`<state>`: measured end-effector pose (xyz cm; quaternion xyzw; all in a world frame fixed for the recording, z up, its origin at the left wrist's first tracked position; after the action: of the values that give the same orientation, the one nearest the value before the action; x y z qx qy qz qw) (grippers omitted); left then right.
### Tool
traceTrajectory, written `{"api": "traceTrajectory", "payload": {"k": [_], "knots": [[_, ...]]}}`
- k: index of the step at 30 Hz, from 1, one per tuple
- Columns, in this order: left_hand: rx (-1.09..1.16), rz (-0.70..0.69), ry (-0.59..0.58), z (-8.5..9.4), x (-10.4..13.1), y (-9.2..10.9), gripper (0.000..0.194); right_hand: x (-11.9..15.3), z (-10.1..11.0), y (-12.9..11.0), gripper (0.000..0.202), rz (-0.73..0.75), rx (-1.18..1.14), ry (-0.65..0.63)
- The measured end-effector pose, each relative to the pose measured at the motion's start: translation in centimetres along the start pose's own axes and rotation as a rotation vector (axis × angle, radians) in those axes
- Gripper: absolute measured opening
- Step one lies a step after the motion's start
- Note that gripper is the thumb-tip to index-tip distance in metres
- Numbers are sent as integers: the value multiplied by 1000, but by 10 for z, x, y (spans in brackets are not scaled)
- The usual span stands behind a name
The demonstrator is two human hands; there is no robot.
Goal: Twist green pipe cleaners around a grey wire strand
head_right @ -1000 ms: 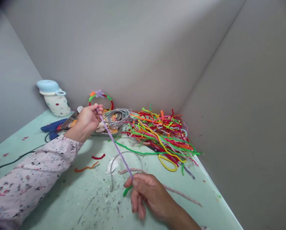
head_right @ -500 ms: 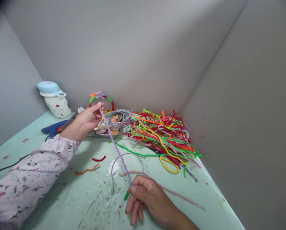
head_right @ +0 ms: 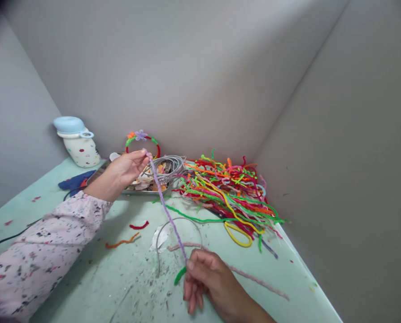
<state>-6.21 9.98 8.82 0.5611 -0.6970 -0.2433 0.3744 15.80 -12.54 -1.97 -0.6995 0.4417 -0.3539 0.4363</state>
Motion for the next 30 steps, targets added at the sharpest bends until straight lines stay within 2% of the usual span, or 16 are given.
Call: {"api": "traceTrajectory", "payload": {"k": [6, 11, 18, 30], "knots": [[-27, 53, 15, 3, 0, 2, 11, 7, -6, -5, 44, 22, 308, -19], [-37, 61, 22, 2, 0, 1, 11, 10, -13, -10, 48, 109, 551, 1], [-39, -20, 67, 4, 1, 5, 7, 10, -7, -6, 49, 61, 358, 60], [-51, -52, 147, 10, -3, 12, 13, 14, -1, -10, 44, 149, 280, 64]]}}
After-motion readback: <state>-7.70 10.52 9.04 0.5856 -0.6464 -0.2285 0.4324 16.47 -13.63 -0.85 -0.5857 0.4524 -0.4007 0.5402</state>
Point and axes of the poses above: each hand's wrist, its own x-axis away from the middle knuckle, its own z-axis out of the back of the hand, y = z × x, the point moved 1 cm from there along -x, towards the middle knuckle, and after that the axes turned 11 degrees about z, right-handed, at the moved point
